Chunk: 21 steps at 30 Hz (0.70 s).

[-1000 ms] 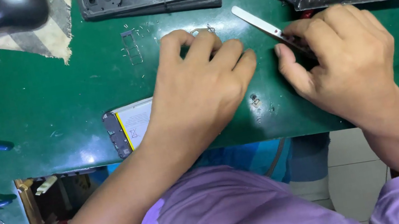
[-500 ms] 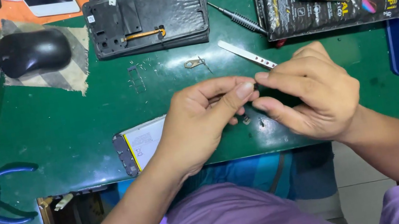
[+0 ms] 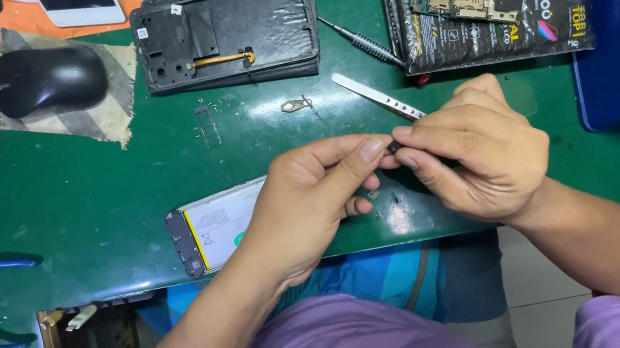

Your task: Final reassembly and testing of a mobile phone, connecting internal ribbon cables and checking the display functionality.

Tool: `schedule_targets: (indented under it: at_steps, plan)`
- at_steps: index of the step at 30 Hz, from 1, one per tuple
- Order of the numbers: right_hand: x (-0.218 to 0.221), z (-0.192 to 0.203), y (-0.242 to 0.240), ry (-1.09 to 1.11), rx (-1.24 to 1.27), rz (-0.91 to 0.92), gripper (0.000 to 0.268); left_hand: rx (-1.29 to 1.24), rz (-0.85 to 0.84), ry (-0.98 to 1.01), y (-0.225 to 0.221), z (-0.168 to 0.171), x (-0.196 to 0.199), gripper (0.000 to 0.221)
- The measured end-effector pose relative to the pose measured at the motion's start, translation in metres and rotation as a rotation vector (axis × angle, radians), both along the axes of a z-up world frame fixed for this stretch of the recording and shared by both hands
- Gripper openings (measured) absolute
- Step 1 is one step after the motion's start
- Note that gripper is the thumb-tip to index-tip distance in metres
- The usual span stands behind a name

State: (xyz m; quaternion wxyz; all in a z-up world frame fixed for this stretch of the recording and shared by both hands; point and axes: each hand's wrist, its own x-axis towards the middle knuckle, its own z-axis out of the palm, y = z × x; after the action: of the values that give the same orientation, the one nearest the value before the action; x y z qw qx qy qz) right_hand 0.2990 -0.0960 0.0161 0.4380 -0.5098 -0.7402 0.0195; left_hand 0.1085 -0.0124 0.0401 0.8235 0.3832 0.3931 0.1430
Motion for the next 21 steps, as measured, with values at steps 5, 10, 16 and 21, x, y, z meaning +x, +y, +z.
schedule_targets:
  at_steps: [5,10,16,21]
  plan:
    - [-0.0001,0.0011,0.0001,-0.005,-0.003,0.003,0.012,0.003,-0.007,0.01,0.0007,0.0003,-0.0012,0.031]
    - [-0.0002,0.0012,0.0005,-0.011,0.004,0.004,0.011,-0.004,-0.014,0.026,0.0012,0.002,-0.0013,0.031]
    - [-0.0011,0.0033,0.0008,-0.022,-0.011,-0.002,0.011,-0.037,-0.007,0.004,0.0014,0.0011,-0.0021,0.029]
    - [-0.0002,0.0024,0.0006,-0.033,-0.014,0.001,0.011,-0.025,-0.017,0.004,0.0025,0.0009,-0.0021,0.029]
